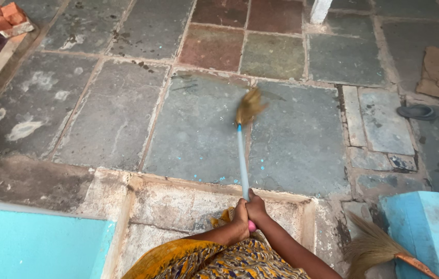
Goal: The person sweeps a tiled outdoor floor and concrete steps using a handheld broom.
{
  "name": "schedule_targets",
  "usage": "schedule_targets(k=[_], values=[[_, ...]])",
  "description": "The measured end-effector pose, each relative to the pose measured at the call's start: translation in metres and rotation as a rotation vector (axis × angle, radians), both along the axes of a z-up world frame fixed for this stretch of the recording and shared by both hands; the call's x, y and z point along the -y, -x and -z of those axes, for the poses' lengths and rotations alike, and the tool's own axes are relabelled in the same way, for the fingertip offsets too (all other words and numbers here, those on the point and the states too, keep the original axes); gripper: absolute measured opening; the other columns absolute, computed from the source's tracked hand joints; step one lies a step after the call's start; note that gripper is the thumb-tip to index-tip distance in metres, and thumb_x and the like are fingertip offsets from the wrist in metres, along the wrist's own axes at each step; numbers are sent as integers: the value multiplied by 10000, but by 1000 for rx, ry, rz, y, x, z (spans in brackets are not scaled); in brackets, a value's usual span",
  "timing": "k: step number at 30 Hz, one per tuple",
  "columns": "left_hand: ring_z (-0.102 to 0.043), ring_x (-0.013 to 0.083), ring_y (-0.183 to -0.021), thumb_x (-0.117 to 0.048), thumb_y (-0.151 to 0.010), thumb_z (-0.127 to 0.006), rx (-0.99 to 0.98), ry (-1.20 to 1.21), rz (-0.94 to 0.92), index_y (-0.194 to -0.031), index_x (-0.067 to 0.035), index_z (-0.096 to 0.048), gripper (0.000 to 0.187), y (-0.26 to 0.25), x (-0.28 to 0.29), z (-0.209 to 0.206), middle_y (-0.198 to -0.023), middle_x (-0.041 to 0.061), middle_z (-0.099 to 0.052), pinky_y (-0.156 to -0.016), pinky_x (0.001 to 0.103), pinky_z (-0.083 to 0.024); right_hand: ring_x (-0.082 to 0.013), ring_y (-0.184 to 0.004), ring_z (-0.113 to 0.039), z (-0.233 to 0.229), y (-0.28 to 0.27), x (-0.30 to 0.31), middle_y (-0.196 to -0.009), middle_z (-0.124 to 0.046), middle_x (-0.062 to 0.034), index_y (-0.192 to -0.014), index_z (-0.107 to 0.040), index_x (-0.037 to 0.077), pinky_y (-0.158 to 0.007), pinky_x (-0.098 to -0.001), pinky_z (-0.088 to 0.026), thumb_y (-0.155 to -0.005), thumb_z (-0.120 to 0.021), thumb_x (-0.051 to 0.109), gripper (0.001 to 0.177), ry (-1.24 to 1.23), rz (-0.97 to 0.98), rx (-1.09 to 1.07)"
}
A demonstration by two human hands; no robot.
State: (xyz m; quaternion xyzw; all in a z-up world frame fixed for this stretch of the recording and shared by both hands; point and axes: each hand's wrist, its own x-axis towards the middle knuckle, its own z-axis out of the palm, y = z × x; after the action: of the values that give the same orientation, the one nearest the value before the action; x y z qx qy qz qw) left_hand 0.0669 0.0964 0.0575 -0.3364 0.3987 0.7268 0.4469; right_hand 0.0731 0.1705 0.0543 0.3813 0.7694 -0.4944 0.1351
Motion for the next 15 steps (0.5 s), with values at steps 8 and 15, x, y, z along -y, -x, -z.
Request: schedule_targets(k=[8,15], values=[[-691,234,-896,-445,-948,-510,-188,-57,137,-1240,-31,-553,509,-6,-37,29,-1049,156,-646,-677,375,-618,-190,-860,-746,4,-17,-43,-1098,-770,-177,-1532,-441,140,-764,-329,-589,-880,-611,40,681,-41,39,-319],[-593,215,-685,-553,-912,-585,-110,80,680,-1142,-95,-602,513,5,-61,63,-871,84,-578,-578,419,-573,-260,-624,-608,3,-37,-43,-870,-665,-179,-1357,-597,68,-486,-389,-475,-985,-409,28,418,303,615,-140]])
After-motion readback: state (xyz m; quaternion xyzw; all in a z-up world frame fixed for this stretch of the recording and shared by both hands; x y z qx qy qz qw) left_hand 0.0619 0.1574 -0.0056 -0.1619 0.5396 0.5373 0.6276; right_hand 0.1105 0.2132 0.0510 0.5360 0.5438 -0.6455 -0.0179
